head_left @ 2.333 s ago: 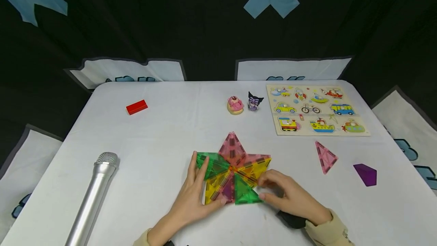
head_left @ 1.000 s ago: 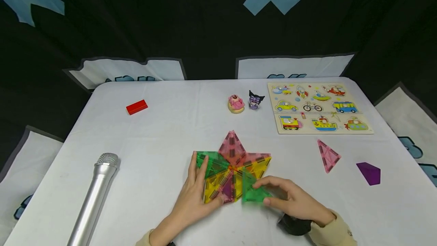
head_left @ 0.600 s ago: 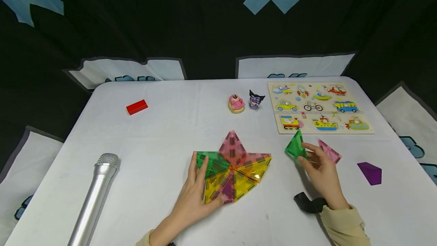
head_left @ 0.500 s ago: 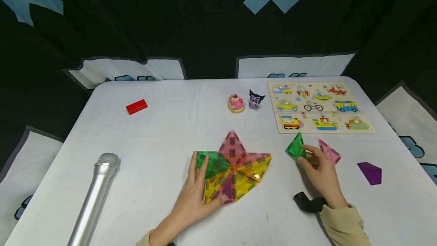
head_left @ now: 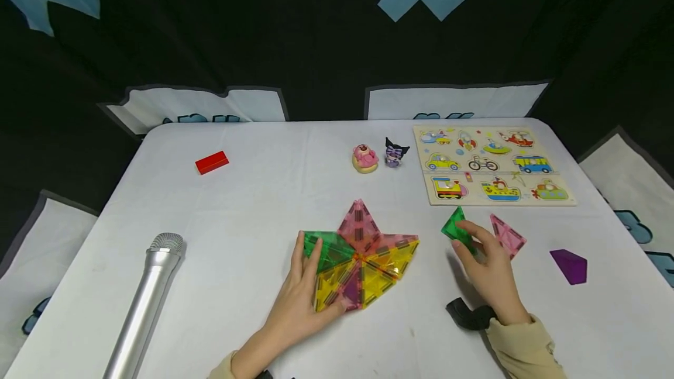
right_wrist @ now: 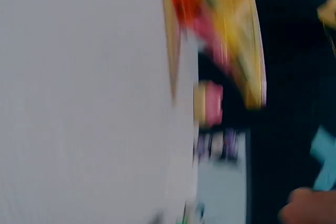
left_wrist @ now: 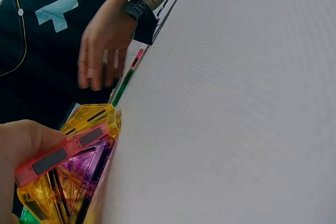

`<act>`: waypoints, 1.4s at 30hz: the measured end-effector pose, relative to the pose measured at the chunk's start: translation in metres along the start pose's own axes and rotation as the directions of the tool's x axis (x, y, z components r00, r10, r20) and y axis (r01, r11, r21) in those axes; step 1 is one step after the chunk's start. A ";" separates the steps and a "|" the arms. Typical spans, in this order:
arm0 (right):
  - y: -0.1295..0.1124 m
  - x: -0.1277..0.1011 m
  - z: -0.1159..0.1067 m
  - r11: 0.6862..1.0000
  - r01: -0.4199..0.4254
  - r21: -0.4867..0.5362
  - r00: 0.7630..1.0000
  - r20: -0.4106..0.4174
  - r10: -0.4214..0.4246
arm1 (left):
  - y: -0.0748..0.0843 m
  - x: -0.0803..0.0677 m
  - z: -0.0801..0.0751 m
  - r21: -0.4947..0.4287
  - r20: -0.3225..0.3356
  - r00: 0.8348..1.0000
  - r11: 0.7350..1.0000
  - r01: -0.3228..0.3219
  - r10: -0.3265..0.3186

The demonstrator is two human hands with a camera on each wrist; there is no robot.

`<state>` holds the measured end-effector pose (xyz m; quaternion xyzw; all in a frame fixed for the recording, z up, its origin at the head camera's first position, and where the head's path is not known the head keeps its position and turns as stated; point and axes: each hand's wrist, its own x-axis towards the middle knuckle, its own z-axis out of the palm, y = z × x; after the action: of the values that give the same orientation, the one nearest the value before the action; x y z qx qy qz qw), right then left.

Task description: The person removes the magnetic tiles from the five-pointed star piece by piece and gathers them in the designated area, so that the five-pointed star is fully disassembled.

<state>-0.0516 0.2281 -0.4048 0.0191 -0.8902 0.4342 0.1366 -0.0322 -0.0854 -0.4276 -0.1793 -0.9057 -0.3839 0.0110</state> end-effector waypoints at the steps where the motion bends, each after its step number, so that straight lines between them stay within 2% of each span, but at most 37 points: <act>1: -0.005 -0.002 0.005 0.998 0.057 0.016 0.998 0.008 -0.057 | 0.000 0.000 0.000 0.001 0.002 1.000 1.000 -0.001 0.001; 3: -0.016 -0.007 0.016 0.983 0.175 0.065 0.981 0.071 -0.179 | 0.000 0.001 0.001 0.006 0.004 1.000 1.000 -0.003 0.003; 6: -0.034 -0.015 0.032 0.945 0.316 0.086 0.912 0.248 -0.327 | 0.000 0.002 0.001 0.014 0.006 1.000 1.000 -0.003 0.003; 8: -0.043 -0.019 0.042 0.929 0.366 0.054 0.864 0.352 -0.361 | 0.000 0.002 0.001 0.017 0.005 1.000 1.000 -0.002 0.002; 10: -0.049 -0.022 0.050 0.914 0.405 -0.017 0.835 0.413 -0.363 | 0.000 0.002 0.001 0.016 0.002 1.000 1.000 -0.003 0.003; 13: -0.054 -0.023 0.058 0.884 0.447 -0.137 0.822 0.453 -0.346 | -0.001 0.001 0.001 0.009 -0.003 1.000 1.000 -0.006 0.006; 16: -0.056 -0.024 0.062 0.858 0.470 -0.208 0.817 0.471 -0.333 | -0.001 0.000 0.001 0.002 -0.007 1.000 1.000 -0.010 0.010; 18: -0.056 -0.025 0.063 0.848 0.478 -0.231 0.815 0.476 -0.330 | -0.001 0.000 0.002 -0.004 -0.006 1.000 1.000 -0.007 0.007; 23: -0.056 -0.024 0.064 0.846 0.477 -0.238 0.822 0.462 -0.333 | -0.001 0.000 0.002 -0.003 0.001 1.000 1.000 -0.005 0.005; 26: -0.056 -0.023 0.064 0.847 0.484 -0.221 0.820 0.453 -0.350 | -0.001 0.000 0.002 0.004 -0.001 1.000 1.000 -0.010 0.010; 29: -0.054 -0.021 0.063 0.842 0.511 -0.174 0.804 0.442 -0.397 | -0.001 0.000 0.001 0.008 -0.006 1.000 1.000 -0.007 0.007; 38: -0.045 -0.018 0.052 0.782 0.623 -0.021 0.701 0.460 -0.545 | -0.001 0.000 0.001 -0.008 -0.012 1.000 1.000 0.009 -0.009; 40: -0.044 -0.017 0.048 0.796 0.605 0.012 0.699 0.471 -0.538 | -0.001 0.000 0.001 -0.007 -0.010 1.000 1.000 0.009 -0.010; 42: -0.043 -0.016 0.043 0.841 0.535 0.080 0.714 0.490 -0.500 | -0.001 0.000 0.001 -0.010 -0.006 1.000 1.000 0.010 -0.010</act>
<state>-0.0394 0.1664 -0.4016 0.3726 -0.8677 0.3283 0.0219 -0.0323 -0.0851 -0.4290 -0.1735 -0.9047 -0.3888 0.0111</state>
